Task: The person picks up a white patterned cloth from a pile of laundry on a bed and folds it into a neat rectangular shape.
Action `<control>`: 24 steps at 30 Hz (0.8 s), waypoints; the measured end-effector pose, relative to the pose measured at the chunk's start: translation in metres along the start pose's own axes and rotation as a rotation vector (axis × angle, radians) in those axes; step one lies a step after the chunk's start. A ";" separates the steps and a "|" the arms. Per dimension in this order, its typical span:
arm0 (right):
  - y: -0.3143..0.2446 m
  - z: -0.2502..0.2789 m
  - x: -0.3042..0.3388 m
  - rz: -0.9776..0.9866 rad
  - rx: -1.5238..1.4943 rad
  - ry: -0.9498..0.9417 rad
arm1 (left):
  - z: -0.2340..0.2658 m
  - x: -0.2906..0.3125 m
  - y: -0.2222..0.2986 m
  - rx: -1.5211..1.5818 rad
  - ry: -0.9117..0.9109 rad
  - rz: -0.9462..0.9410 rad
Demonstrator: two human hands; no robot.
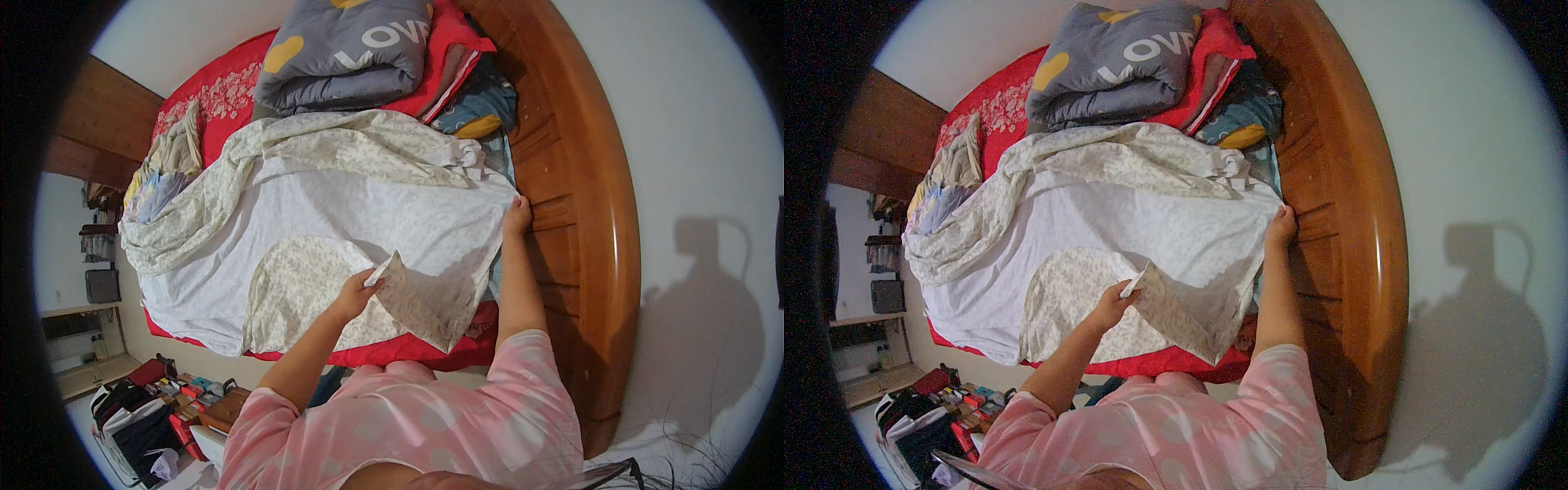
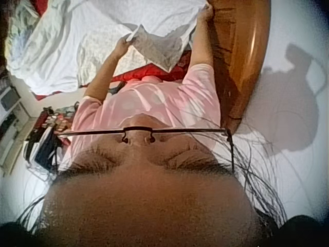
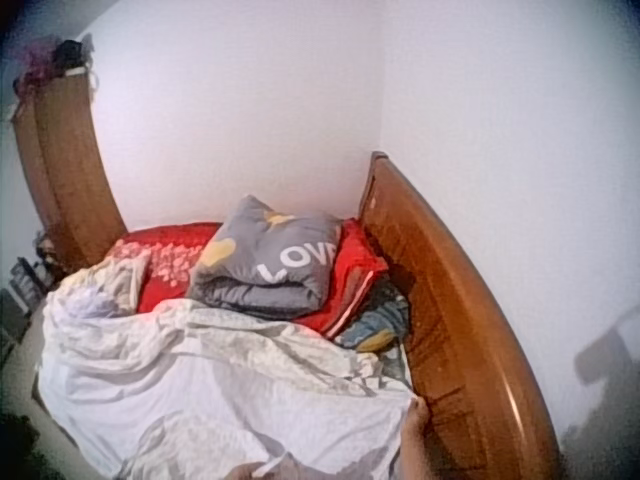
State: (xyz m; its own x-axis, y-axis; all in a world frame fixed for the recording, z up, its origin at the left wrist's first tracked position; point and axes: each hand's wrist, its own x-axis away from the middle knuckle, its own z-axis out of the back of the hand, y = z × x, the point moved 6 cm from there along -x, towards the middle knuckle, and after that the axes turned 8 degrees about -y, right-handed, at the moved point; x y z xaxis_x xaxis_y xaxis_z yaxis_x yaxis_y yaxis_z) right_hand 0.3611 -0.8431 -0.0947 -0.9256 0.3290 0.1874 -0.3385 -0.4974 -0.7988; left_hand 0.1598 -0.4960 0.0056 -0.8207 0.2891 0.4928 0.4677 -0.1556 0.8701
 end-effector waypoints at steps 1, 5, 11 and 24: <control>-0.015 -0.001 0.009 0.003 0.061 -0.037 | 0.002 0.003 -0.001 -0.004 0.002 -0.008; 0.024 0.004 0.022 0.169 0.226 0.162 | -0.015 -0.017 0.010 -0.034 -0.029 -0.073; 0.054 -0.010 0.135 -0.179 0.192 -0.319 | -0.006 -0.005 0.005 -0.018 -0.017 -0.067; 0.061 0.089 0.200 -0.054 0.113 0.237 | -0.022 -0.010 0.029 -0.123 -0.032 -0.147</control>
State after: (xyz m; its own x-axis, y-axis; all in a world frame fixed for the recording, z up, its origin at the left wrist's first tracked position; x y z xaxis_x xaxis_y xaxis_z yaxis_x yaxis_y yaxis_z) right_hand 0.1407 -0.8793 -0.0546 -0.8445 0.5299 0.0782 -0.4154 -0.5558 -0.7201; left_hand 0.1749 -0.5239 0.0264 -0.8655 0.3469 0.3614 0.2980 -0.2234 0.9280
